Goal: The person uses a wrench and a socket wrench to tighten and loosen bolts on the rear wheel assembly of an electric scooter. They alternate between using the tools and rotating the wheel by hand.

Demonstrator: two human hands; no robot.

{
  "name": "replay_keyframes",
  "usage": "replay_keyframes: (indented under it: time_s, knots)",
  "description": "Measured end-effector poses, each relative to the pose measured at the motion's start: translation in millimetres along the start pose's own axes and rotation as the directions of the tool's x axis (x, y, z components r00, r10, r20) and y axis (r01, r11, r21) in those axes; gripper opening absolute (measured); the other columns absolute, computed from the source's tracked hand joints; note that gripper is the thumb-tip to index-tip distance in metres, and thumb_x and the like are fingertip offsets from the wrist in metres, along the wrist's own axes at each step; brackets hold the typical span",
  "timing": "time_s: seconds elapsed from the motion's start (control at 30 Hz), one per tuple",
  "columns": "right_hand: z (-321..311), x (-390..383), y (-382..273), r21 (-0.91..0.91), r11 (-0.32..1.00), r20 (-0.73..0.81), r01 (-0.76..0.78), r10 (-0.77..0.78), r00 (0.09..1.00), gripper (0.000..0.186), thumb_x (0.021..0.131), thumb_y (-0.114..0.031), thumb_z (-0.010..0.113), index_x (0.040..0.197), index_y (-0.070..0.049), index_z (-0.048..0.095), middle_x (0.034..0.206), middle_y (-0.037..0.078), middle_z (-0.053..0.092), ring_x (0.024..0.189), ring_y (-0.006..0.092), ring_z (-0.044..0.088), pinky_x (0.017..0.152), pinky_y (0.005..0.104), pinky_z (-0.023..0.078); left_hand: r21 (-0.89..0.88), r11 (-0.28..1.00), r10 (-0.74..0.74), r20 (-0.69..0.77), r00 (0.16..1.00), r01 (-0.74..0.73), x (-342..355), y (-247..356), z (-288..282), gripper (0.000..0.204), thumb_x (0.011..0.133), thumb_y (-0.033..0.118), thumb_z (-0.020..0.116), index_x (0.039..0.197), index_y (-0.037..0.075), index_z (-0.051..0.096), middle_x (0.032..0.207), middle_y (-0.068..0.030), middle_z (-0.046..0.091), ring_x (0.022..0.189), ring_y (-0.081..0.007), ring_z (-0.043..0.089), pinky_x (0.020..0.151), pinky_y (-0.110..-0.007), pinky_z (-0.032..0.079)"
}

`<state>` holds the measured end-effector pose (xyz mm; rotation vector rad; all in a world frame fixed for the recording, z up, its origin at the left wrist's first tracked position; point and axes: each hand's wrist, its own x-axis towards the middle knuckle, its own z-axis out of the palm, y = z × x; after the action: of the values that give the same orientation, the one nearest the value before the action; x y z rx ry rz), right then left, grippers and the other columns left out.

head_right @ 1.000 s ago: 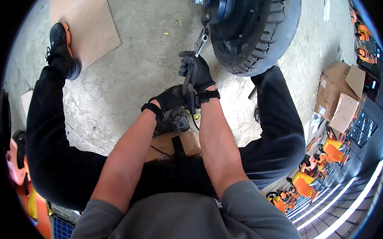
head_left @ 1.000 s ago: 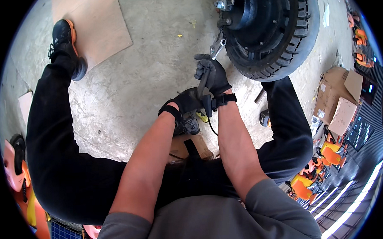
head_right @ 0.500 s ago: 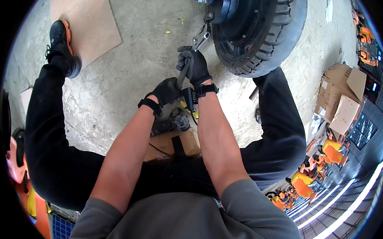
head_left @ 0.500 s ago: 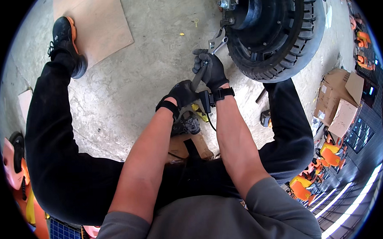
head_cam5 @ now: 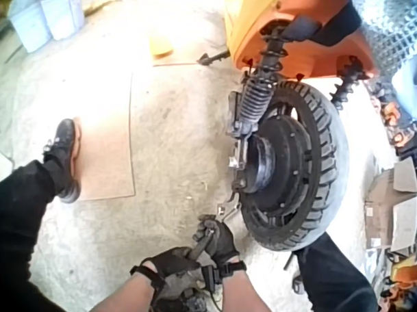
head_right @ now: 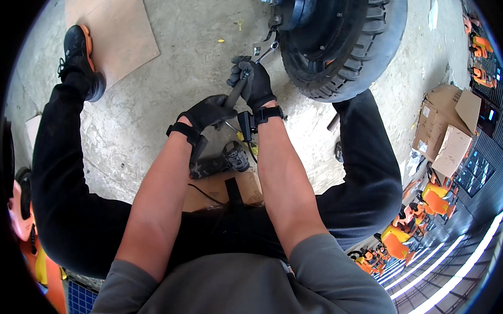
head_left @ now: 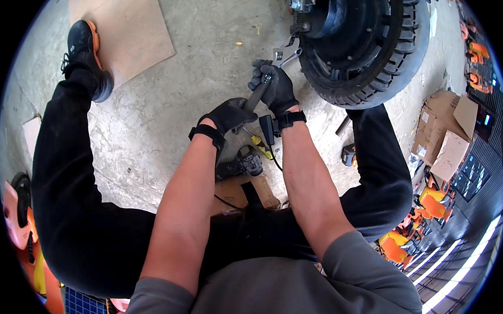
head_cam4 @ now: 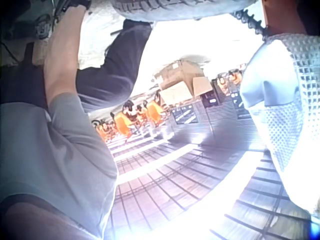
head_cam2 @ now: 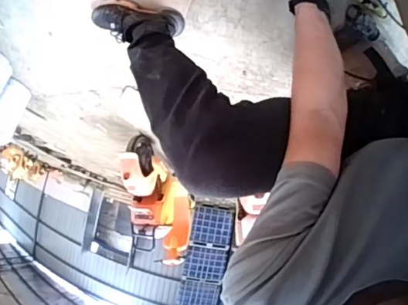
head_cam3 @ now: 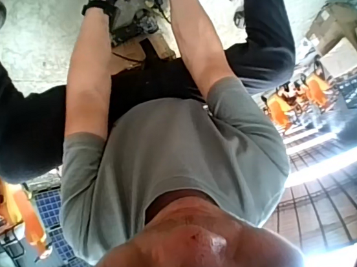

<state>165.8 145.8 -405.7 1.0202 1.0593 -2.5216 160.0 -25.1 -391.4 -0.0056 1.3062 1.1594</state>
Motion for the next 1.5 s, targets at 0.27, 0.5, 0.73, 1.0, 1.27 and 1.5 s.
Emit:
replay_keyframes:
  time_s: [0.27,0.5,0.73,1.0,1.27,1.5]
  knots:
    - [1,-4,-3,0.04,0.999,0.043,-0.024,0.022,0.999,0.026,0.087,-0.015,0.049,0.106,0.001,0.057,0.074,0.004,0.053,0.063,0.0169,0.051,0.064,0.0341,0.044,0.036,0.999,0.041,-0.007,0.999,-0.041,0,-6,-4,0.018,0.083,0.015,0.07,0.095,0.004,0.061,0.074,-0.002,0.061,0.061,-0.0113,0.059,0.054,-0.028,0.048]
    - [5,-8,-6,0.074,0.996,0.02,-0.051,0.05,0.999,0.023,0.092,-0.019,0.051,0.104,0.0,0.057,0.071,0.003,0.052,0.059,0.0158,0.05,0.06,0.0327,0.043,0.204,0.975,0.111,-0.112,0.987,-0.087,-8,3,6,0.027,0.075,0.02,0.076,0.093,0.003,0.064,0.076,-0.0076,0.065,0.059,-0.0152,0.061,0.056,-0.031,0.049]
    - [9,-13,-9,0.05,0.998,-0.04,-0.026,0.028,0.999,0.019,0.094,-0.021,0.052,0.099,-0.003,0.057,0.072,0.002,0.051,0.057,0.0144,0.049,0.056,0.0313,0.041,0.307,0.949,0.163,-0.259,0.952,-0.079,-11,12,24,0.021,0.072,0.019,0.075,0.079,0.005,0.061,0.068,-0.0106,0.065,0.057,-0.0212,0.064,0.054,-0.034,0.05]
    - [18,-23,-12,-0.181,0.982,-0.2,0.056,-0.092,0.975,0.019,0.091,-0.024,0.062,0.097,-0.006,0.057,0.075,0.002,0.053,0.06,0.0138,0.056,0.053,0.0311,0.052,0.46,0.87,0.359,-0.341,0.869,-0.179,-5,-1,37,0.021,0.07,0.019,0.073,0.077,0.005,0.059,0.077,-0.0202,0.064,0.077,-0.0388,0.063,0.068,-0.043,0.049]
    - [35,-33,-17,-0.438,0.887,-0.262,0.146,-0.281,0.923,0.027,0.079,-0.013,0.074,0.092,-0.006,0.052,0.074,0.004,0.056,0.052,0.0145,0.056,0.045,0.0299,0.051,0.568,0.796,0.481,-0.385,0.788,-0.209,-5,-1,50,0.017,0.076,0.021,0.069,0.08,0.006,0.062,0.076,-0.0184,0.064,0.075,-0.0378,0.062,0.065,-0.043,0.048]
    - [29,-32,-22,-0.423,0.905,-0.333,0.044,-0.2,0.921,0.017,0.083,-0.013,0.066,0.094,-0.004,0.056,0.074,0.004,0.056,0.049,0.0134,0.053,0.044,0.0293,0.049,0.637,0.767,0.438,-0.429,0.79,-0.079,-10,10,74,0.026,0.079,0.029,0.066,0.089,0.006,0.062,0.08,-0.0191,0.065,0.079,-0.0392,0.063,0.07,-0.045,0.049]
